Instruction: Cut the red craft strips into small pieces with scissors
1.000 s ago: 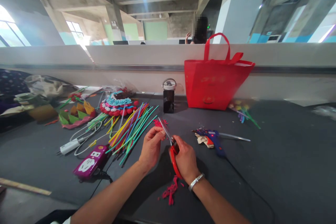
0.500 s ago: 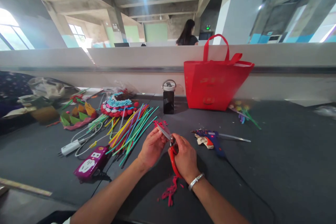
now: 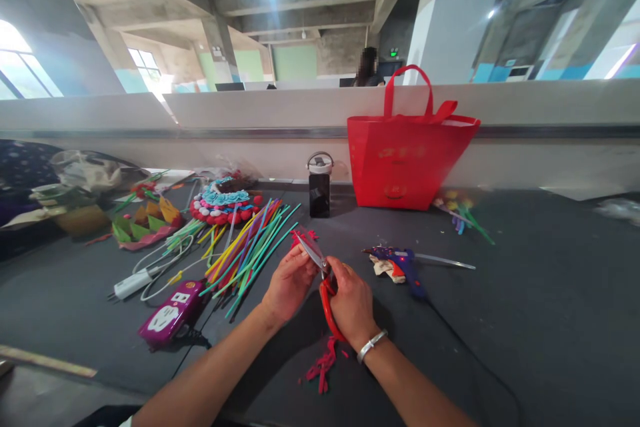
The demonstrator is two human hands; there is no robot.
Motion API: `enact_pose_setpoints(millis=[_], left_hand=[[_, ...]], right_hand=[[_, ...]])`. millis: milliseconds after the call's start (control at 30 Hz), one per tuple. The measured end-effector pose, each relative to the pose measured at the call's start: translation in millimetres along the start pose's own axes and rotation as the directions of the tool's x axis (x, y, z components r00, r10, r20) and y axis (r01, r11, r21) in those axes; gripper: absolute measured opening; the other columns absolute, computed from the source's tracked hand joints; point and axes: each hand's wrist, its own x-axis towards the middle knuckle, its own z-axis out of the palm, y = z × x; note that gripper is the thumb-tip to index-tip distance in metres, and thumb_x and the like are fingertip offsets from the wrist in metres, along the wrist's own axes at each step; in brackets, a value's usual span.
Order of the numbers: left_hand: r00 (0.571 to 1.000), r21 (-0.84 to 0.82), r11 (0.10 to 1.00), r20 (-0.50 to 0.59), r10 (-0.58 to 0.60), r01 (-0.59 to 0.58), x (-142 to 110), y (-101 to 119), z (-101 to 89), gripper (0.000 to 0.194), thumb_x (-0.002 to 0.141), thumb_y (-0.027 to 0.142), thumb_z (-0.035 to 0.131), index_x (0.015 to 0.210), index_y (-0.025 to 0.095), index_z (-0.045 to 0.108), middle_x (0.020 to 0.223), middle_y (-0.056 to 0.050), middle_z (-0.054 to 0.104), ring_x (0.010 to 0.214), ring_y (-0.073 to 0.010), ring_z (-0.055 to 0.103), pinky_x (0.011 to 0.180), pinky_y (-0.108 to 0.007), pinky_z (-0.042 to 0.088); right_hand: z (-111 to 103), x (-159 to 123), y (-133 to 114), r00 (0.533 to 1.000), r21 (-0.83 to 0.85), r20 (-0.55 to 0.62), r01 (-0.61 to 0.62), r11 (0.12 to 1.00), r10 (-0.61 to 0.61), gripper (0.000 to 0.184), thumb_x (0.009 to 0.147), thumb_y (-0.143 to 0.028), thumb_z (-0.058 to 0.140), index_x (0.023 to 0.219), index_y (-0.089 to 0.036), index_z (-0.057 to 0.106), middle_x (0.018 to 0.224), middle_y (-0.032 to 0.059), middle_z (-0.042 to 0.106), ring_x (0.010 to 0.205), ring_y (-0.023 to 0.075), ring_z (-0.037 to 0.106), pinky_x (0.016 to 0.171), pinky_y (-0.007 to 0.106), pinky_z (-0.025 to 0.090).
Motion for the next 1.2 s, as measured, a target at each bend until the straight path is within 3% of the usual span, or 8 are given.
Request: enact_pose_setpoints(millis=[400,567,667,767,1033,1200], left_hand=[[0.999,0.014,1.000,0.035,0.014,-0.015,2,-11,-7.3,0.020,0.074,0.030,0.071,0.071,0.016,0.057,0.058,0.003,0.046,0.057,-0.0095,0.041,0.063,-0.024,0.034],[0.992,0.214,0.969,-0.019,0.127,-0.120,7,-13,-17.6,0.021,0.072,0.033,0.072,0.070,0.016,0.059,0.058,0.003,0.047,0.058,-0.0101,0.042,0.063,-0.024,0.034],[0.936,0.507,0.832,-0.127,0.328,-0.222,13,-7,-25.6,0.025,0.071,0.039,0.070,0.070,0.016,0.060,0.065,0.002,0.054,0.060,-0.0105,0.045,0.061,-0.023,0.034],[0.881,0.736,0.653,-0.177,0.439,-0.178,22,1,-33.2,0.025,0.071,0.042,0.066,0.071,0.017,0.060,0.065,0.001,0.057,0.059,-0.0121,0.048,0.060,-0.024,0.036],[0.920,0.911,0.413,-0.167,0.354,0.006,39,17,-46.4,0.007,0.061,0.020,0.071,0.063,0.017,0.065,0.055,0.000,0.059,0.058,-0.0144,0.049,0.058,-0.026,0.033],[0.946,0.958,0.285,-0.115,0.304,0.025,16,24,-45.5,0.007,0.070,0.020,0.062,0.068,0.016,0.067,0.057,0.001,0.056,0.057,-0.0133,0.046,0.058,-0.026,0.032]], right_hand=[[9,1,3,0.999,0.019,-0.025,0.045,0.999,-0.045,0.037,0.081,-0.017,0.048,0.117,-0.019,0.057,0.098,0.0066,0.073,0.083,0.0207,0.071,0.071,0.030,0.053],[15,7,17,0.994,0.145,-0.108,0.027,0.989,-0.011,0.033,0.088,-0.026,0.045,0.117,-0.016,0.058,0.097,0.0102,0.073,0.081,0.0221,0.071,0.072,0.032,0.054],[14,13,24,0.986,0.214,-0.162,-0.010,0.977,0.045,0.034,0.089,-0.032,0.045,0.114,-0.014,0.061,0.099,0.0128,0.073,0.086,0.0230,0.070,0.075,0.033,0.054],[12,18,26,0.980,0.282,-0.176,-0.038,0.959,0.091,0.036,0.088,-0.034,0.046,0.113,-0.014,0.062,0.093,0.0117,0.074,0.079,0.0213,0.070,0.069,0.031,0.054],[7,20,26,0.986,0.337,-0.157,0.007,0.941,0.049,0.033,0.081,-0.031,0.049,0.106,-0.015,0.065,0.094,0.0086,0.073,0.080,0.0180,0.068,0.076,0.029,0.051],[2,21,30,0.982,0.366,-0.168,-0.018,0.931,0.085,0.036,0.081,-0.032,0.048,0.107,-0.015,0.065,0.077,0.0033,0.070,0.065,0.0152,0.062,0.068,0.026,0.048]])
